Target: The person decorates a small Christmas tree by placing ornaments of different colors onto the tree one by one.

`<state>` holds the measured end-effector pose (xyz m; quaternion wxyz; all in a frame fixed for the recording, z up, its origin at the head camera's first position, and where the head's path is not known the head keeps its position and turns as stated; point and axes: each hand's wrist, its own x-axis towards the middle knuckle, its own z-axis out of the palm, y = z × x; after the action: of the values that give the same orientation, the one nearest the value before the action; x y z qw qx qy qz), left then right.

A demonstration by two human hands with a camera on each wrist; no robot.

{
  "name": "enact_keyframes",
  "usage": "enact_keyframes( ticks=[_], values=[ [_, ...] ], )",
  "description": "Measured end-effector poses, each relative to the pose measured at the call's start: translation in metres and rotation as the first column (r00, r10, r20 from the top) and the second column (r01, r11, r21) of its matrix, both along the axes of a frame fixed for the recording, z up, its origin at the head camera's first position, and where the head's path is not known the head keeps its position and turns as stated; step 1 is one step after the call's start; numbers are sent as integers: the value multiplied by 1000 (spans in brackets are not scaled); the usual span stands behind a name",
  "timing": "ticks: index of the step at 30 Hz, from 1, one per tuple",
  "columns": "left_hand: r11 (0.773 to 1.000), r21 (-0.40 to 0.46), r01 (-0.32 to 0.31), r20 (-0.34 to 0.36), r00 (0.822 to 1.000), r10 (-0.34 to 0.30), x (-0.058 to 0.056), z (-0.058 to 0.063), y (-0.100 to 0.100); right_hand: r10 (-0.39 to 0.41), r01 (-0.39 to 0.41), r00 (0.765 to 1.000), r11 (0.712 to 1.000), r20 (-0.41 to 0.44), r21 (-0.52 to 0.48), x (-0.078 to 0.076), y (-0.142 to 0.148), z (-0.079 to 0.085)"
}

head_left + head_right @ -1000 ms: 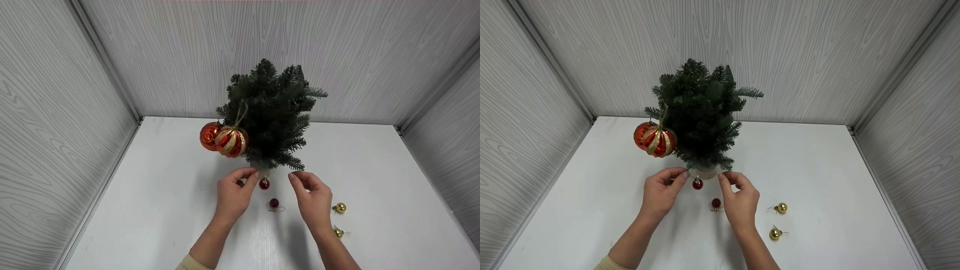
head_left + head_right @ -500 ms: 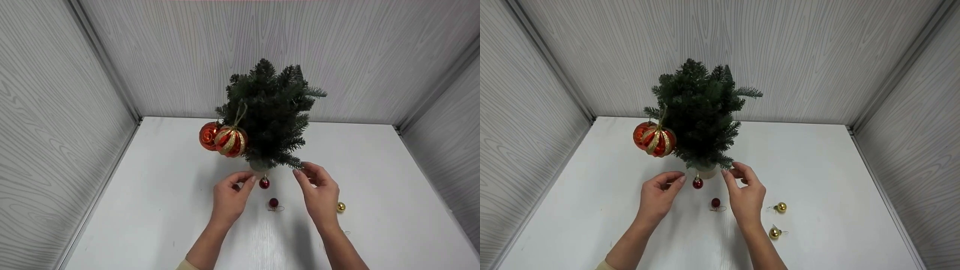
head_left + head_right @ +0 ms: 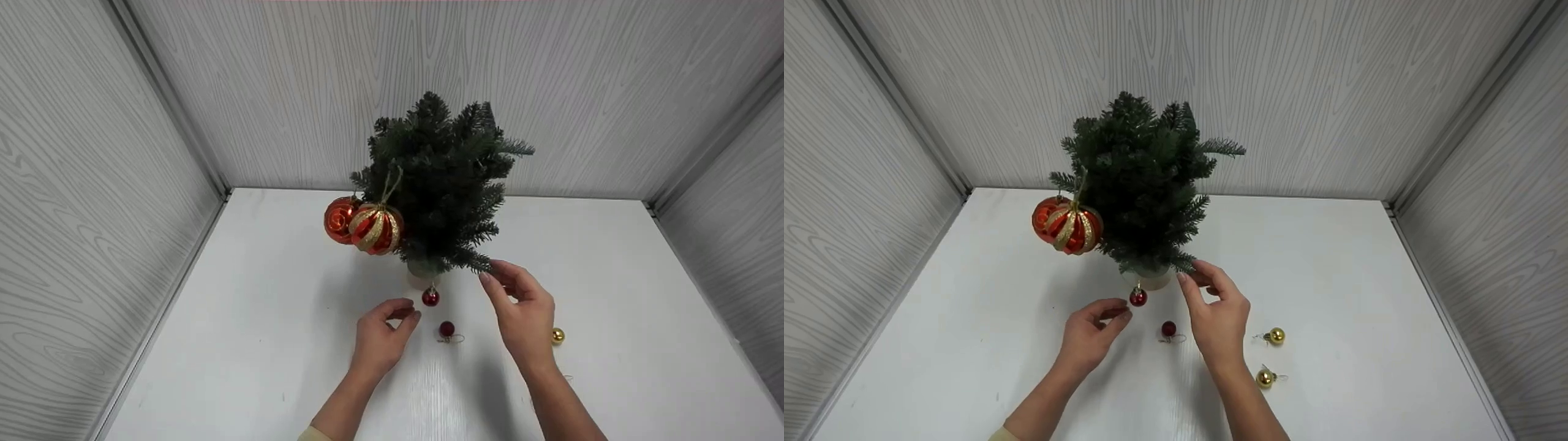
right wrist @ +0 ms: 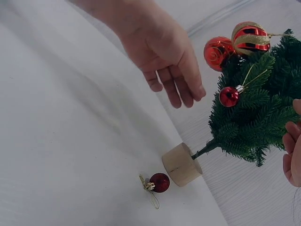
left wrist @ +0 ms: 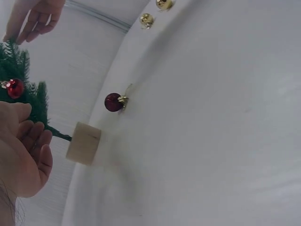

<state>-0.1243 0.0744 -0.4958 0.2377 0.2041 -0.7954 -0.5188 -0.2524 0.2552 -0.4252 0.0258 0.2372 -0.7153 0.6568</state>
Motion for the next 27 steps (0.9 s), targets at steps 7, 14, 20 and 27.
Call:
enact_keyframes(
  ticks=[7, 14, 20, 27],
  values=[
    [1000, -26, 14, 70, 998, -12, -9, -23, 16, 47, -47, 999, 999, 8, 11, -5, 3, 0],
    [999, -32, 27, 108, 994, -24, -18, -34, 30, 91, -91, 996, 996, -15, 7, -8, 6, 0],
    [1000, -30, 8, 123, 992, -4, -29, -38, 39, 132, -132, 991, 991, -24, 7, -12, 9, -2],
    [1000, -20, 14, 156, 988, -11, -43, -43, 37, 141, -140, 990, 989, -12, 39, -9, 9, -1]
  ],
)
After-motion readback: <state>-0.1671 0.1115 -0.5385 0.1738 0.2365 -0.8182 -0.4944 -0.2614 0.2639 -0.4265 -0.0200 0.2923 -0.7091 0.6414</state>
